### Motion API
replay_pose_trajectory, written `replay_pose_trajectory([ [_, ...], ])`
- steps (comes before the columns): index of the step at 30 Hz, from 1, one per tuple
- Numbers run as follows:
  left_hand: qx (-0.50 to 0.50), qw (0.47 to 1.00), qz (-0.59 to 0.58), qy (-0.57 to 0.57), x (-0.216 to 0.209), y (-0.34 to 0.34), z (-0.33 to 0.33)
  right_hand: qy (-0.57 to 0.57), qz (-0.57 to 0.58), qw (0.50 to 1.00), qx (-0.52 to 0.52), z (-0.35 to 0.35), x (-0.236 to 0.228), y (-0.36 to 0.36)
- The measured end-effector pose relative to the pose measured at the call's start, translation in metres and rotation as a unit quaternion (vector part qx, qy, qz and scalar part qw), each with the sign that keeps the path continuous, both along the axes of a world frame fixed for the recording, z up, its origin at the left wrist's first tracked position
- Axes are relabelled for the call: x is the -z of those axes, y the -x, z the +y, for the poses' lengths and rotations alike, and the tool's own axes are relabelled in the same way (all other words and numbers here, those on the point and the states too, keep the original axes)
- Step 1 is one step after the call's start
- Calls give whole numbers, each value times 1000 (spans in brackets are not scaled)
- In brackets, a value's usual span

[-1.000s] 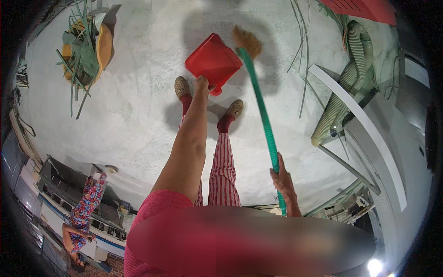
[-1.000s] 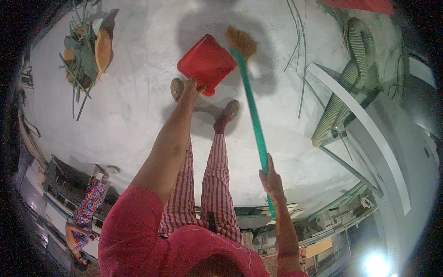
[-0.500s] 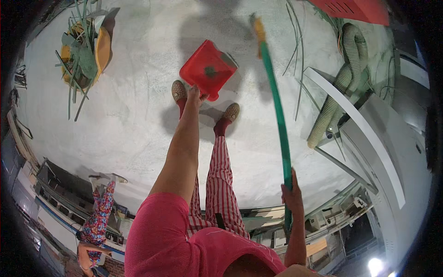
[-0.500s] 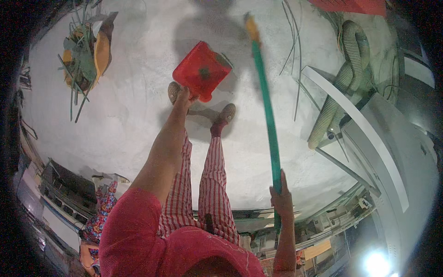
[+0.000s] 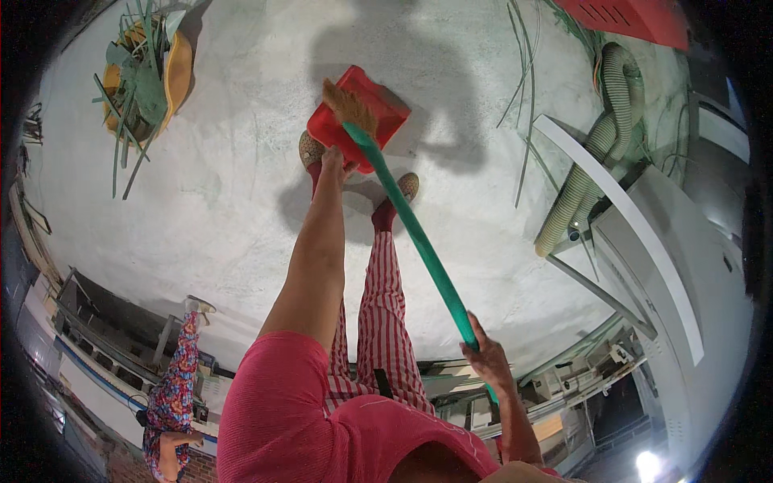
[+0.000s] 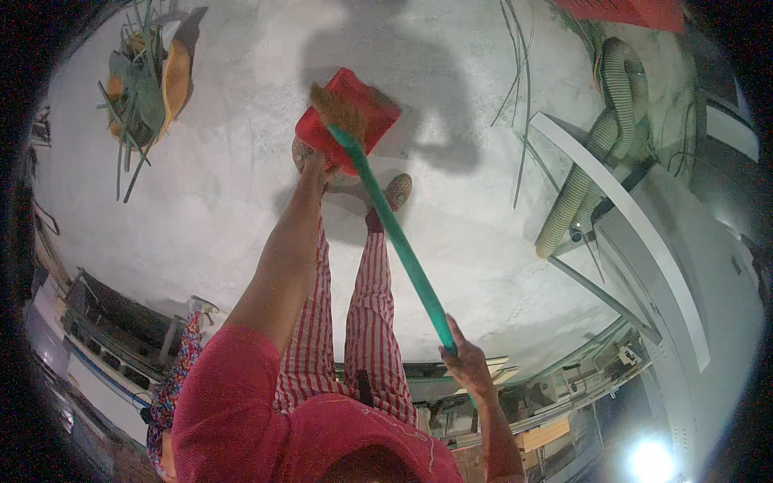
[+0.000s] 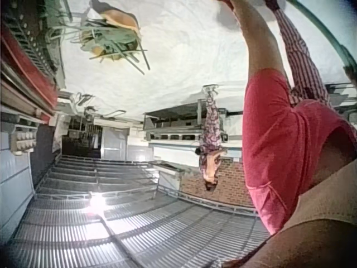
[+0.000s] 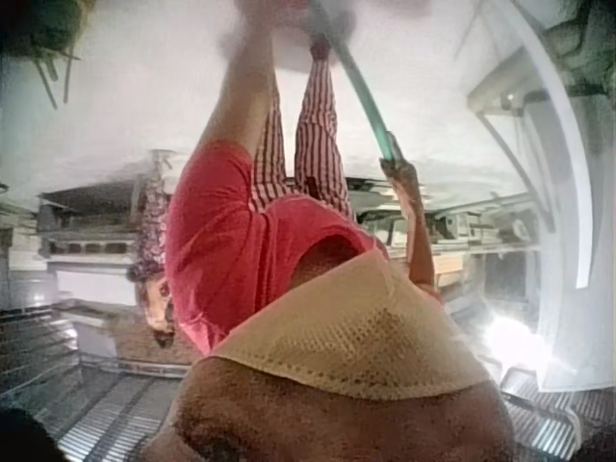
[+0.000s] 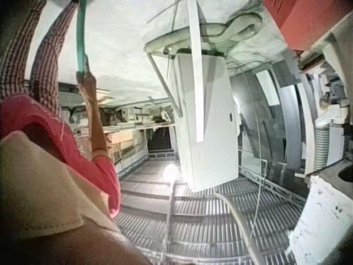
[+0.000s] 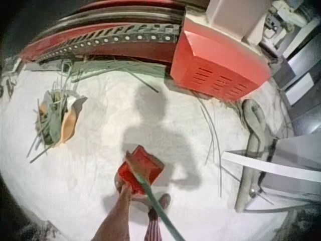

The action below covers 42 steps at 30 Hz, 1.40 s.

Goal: Sweeping debris from a workshop floor using a broom and collecting it in a dustpan.

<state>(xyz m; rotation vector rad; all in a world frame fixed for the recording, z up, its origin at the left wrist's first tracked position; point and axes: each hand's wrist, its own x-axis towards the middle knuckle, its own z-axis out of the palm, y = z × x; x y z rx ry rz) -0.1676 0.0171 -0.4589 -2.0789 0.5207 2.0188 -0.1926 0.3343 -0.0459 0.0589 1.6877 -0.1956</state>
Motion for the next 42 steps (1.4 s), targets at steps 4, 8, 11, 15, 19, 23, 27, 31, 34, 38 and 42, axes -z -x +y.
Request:
replay_pose_trajectory([
  [4,29,999,9,31,4,-10,1,-4,29,995,99,-1,-21,-11],
  [8,8,1000,14,24,0,-19,0,-75,90,985,124,8,2,-18],
  [11,33,998,-21,41,-17,-15,2,-87,63,955,277,-29,33,2],
  [15,27,999,-12,35,-13,-21,2,-40,53,978,197,-50,58,-16],
  [19,32,999,-10,28,-3,-27,-7,-19,-25,979,203,-54,33,-32],
  [23,13,999,25,19,-25,-21,0,-17,-33,976,216,-38,-6,-46],
  [27,67,994,17,88,-63,-39,-25,73,2,961,267,-29,-49,-76],
  [31,27,984,157,78,-135,-44,-23,42,124,928,349,-6,-74,-104],
  [34,-9,977,205,61,-206,-41,-24,36,155,927,340,12,-95,-109],
  [38,-140,982,100,77,-286,-62,-59,18,180,944,275,30,-101,-115],
  [42,-307,946,99,10,-342,-70,-90,-78,203,961,169,49,-112,-109],
])
